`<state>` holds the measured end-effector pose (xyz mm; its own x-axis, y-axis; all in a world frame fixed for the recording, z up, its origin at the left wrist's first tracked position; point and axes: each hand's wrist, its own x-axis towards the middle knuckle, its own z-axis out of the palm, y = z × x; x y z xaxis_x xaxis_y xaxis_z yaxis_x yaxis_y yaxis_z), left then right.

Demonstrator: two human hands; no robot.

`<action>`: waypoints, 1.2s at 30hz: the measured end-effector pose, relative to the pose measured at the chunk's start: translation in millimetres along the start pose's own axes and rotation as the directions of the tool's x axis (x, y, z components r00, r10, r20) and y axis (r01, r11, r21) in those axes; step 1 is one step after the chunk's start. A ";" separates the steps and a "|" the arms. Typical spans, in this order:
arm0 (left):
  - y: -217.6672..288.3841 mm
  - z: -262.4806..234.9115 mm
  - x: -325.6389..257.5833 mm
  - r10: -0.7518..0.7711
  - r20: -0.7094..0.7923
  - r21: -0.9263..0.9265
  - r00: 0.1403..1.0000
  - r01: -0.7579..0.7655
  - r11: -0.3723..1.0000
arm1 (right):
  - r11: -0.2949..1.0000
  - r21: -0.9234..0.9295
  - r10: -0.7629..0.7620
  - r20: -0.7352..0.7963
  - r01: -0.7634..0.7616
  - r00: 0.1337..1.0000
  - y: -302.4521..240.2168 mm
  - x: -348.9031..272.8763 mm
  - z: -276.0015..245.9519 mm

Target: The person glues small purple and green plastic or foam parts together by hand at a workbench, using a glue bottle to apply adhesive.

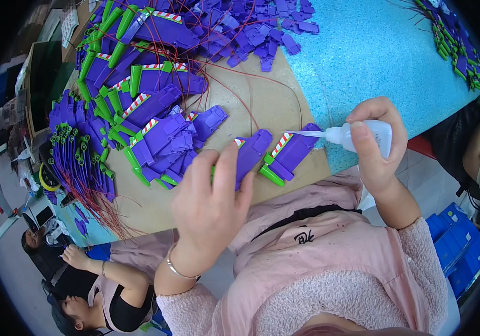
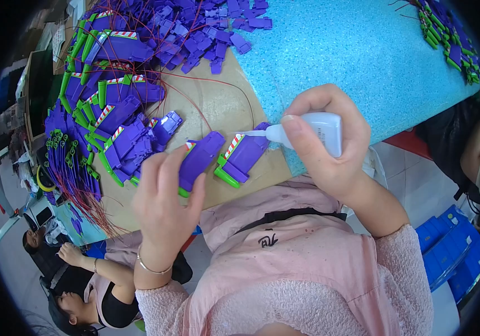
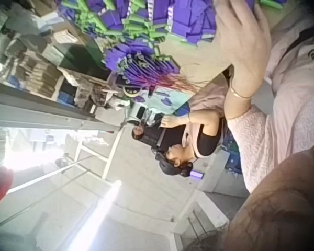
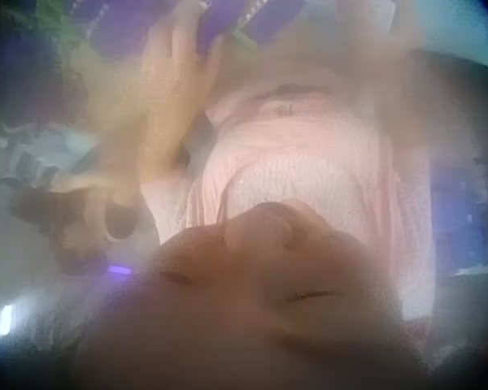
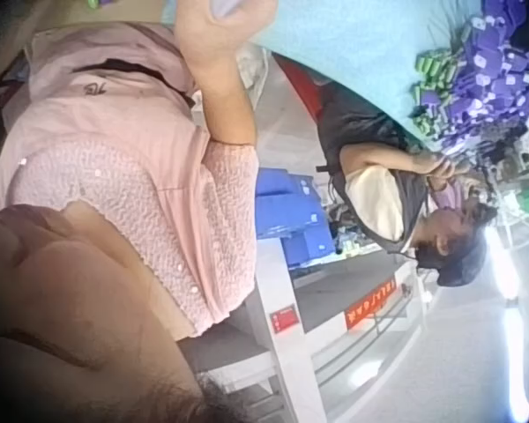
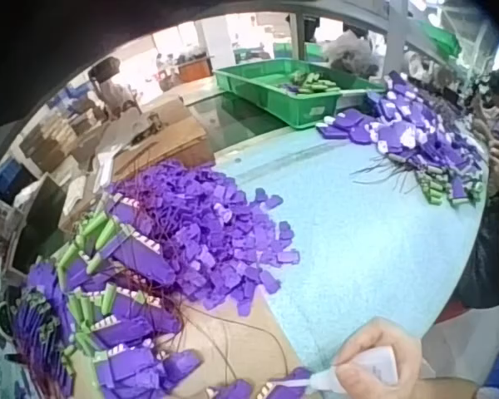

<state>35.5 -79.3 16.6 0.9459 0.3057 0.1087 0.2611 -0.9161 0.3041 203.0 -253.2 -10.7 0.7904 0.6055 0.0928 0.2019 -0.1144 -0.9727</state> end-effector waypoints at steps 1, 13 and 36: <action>0.9 7.0 -1.8 -0.016 0.000 0.002 1.000 0.016 1.000 | 0.998 0.049 -0.027 0.011 0.027 1.000 0.1 1.0 1.9; 0.1 15.1 -3.8 -0.042 -0.023 -0.083 0.999 0.040 0.996 | 0.990 0.030 -0.142 0.139 0.140 0.980 -1.8 -0.1 10.5; 8.7 33.2 -1.4 -0.022 -0.103 -0.016 0.994 0.020 1.000 | 0.986 0.139 -0.093 -0.016 0.095 0.996 9.0 -3.1 -3.0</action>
<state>42.8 -96.3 -12.3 0.9152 0.3508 0.1985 0.2773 -0.9054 0.3213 204.1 -258.5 -19.1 0.7772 0.6009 0.1865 0.1933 0.0540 -0.9797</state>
